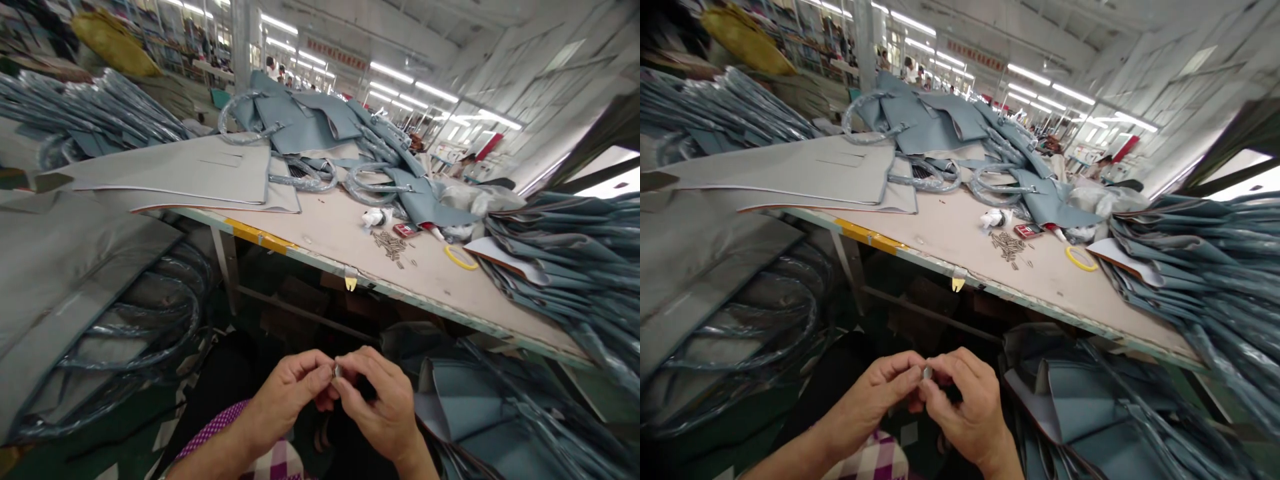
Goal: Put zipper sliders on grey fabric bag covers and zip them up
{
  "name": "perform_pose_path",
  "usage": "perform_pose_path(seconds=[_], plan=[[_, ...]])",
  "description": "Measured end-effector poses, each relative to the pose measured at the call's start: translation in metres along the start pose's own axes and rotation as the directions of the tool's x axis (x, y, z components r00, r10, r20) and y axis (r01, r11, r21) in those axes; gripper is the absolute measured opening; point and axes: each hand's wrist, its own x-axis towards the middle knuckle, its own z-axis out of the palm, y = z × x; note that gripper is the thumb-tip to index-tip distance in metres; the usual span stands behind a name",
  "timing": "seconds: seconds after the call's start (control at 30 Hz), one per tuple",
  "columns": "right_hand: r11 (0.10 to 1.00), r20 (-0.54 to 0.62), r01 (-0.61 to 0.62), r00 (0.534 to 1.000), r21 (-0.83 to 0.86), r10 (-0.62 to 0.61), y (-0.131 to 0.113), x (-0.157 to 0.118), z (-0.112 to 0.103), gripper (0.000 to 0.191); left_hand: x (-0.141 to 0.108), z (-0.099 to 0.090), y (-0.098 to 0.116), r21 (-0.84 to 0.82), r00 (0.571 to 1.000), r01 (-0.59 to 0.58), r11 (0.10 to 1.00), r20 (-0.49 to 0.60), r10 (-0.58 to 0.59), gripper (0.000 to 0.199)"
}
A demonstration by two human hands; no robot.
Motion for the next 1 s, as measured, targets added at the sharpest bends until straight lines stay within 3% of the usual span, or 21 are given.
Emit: perform_pose_path(seconds=[0.1,0.23,0.43,0.63,0.8,1.0], plan=[[0.997,-0.082,0.011,0.996,-0.075,-0.017,0.011,0.013,-0.001,0.020,0.006,-0.005,-0.002,0.079,0.994,0.018,0.997,-0.111,-0.010,0.045],[0.984,-0.147,0.009,0.989,-0.176,-0.035,0.036,0.034,-0.006,0.020,0.009,-0.033,-0.030,0.135,0.949,0.187,0.973,-0.280,-0.144,0.056],[0.968,-0.085,0.053,0.993,-0.244,-0.076,0.062,0.058,-0.010,0.018,-0.012,-0.087,-0.087,0.095,0.885,0.336,0.937,-0.373,-0.280,0.056],[0.963,-0.010,0.055,0.998,-0.264,-0.060,0.072,0.063,-0.014,0.017,-0.031,-0.105,-0.103,-0.086,0.768,0.418,0.904,-0.498,-0.403,0.073],[0.949,0.036,0.081,0.997,-0.305,-0.074,0.074,0.066,-0.017,0.017,-0.032,-0.108,-0.110,-0.112,0.770,0.407,0.906,-0.492,-0.407,0.074],[0.946,0.071,0.090,0.995,-0.313,-0.071,0.071,0.070,-0.020,0.017,-0.033,-0.113,-0.129,-0.050,0.823,0.388,0.920,-0.431,-0.370,0.062]])
